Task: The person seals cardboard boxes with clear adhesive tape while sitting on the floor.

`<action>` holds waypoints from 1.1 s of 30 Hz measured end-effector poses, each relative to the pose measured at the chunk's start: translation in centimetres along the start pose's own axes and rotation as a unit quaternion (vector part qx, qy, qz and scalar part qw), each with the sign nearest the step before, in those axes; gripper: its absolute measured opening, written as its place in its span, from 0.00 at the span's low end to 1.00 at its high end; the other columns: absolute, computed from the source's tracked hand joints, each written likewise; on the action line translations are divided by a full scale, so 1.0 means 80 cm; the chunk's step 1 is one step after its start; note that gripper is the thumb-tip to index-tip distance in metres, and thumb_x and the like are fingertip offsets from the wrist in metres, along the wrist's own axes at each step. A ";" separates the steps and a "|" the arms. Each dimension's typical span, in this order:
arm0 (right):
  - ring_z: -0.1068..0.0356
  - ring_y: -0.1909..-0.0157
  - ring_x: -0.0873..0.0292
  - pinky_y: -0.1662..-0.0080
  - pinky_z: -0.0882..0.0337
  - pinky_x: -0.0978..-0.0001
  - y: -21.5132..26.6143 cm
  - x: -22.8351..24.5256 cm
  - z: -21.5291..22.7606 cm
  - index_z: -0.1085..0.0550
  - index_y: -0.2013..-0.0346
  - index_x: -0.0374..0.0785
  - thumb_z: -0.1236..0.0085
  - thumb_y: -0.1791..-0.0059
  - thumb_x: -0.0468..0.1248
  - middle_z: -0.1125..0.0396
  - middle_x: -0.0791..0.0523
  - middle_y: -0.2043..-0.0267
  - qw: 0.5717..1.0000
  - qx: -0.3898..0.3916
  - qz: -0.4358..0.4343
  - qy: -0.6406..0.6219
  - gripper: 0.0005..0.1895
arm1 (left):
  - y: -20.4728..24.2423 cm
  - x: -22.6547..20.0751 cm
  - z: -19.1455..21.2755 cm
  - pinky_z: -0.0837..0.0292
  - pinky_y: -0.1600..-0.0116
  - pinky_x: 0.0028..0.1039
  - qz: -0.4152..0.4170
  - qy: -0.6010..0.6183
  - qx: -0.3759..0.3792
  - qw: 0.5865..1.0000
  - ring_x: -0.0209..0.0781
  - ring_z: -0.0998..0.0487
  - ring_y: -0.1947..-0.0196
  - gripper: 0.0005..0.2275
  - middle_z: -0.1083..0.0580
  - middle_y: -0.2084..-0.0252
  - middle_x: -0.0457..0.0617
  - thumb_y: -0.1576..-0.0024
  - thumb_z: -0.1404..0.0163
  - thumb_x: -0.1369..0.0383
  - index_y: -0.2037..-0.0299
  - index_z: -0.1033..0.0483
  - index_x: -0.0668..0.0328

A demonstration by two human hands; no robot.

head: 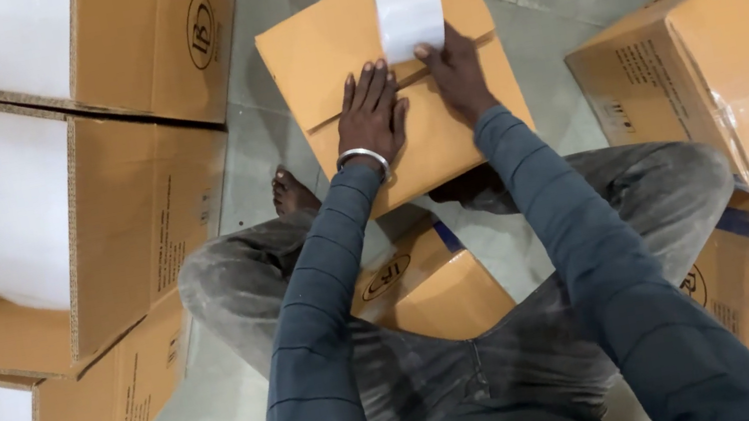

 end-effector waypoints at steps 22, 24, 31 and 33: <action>0.33 0.52 0.63 0.47 0.30 0.68 0.001 -0.013 -0.004 0.30 0.44 0.29 0.45 0.39 0.36 0.29 0.54 0.53 1.000 -0.015 0.007 0.019 0.13 | 0.001 -0.002 0.003 0.54 0.21 0.44 0.001 -0.011 -0.002 1.000 0.48 0.42 0.25 0.21 0.37 0.27 0.54 0.34 0.54 0.62 0.34 0.30 0.66; 0.33 0.52 0.63 0.48 0.30 0.68 0.001 -0.014 -0.006 0.30 0.44 0.29 0.45 0.40 0.36 0.29 0.55 0.53 1.000 -0.019 -0.001 0.013 0.13 | 0.000 -0.001 0.005 0.54 0.21 0.44 0.002 -0.003 0.001 1.000 0.48 0.42 0.25 0.21 0.36 0.27 0.54 0.34 0.53 0.62 0.35 0.29 0.65; 0.33 0.53 0.65 0.49 0.30 0.69 0.003 -0.008 -0.009 0.30 0.43 0.30 0.45 0.40 0.38 0.28 0.56 0.54 0.999 -0.026 -0.035 -0.004 0.16 | 0.000 0.000 0.009 0.53 0.22 0.45 -0.006 0.016 0.006 1.000 0.50 0.41 0.26 0.20 0.36 0.28 0.55 0.36 0.52 0.62 0.36 0.29 0.65; 0.33 0.53 0.65 0.50 0.29 0.69 0.009 -0.009 -0.010 0.30 0.44 0.30 0.45 0.40 0.40 0.29 0.56 0.55 0.999 -0.027 -0.044 -0.007 0.16 | 0.001 -0.004 0.015 0.53 0.21 0.45 -0.004 0.029 -0.005 1.000 0.51 0.39 0.26 0.20 0.35 0.29 0.56 0.36 0.51 0.63 0.37 0.28 0.65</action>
Point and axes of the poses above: each hand's wrist, its own y-axis away from the middle knuckle, its own z-axis out of the back of the hand, x = y × z, the point moved 7 cm from there along -y, towards the middle knuckle
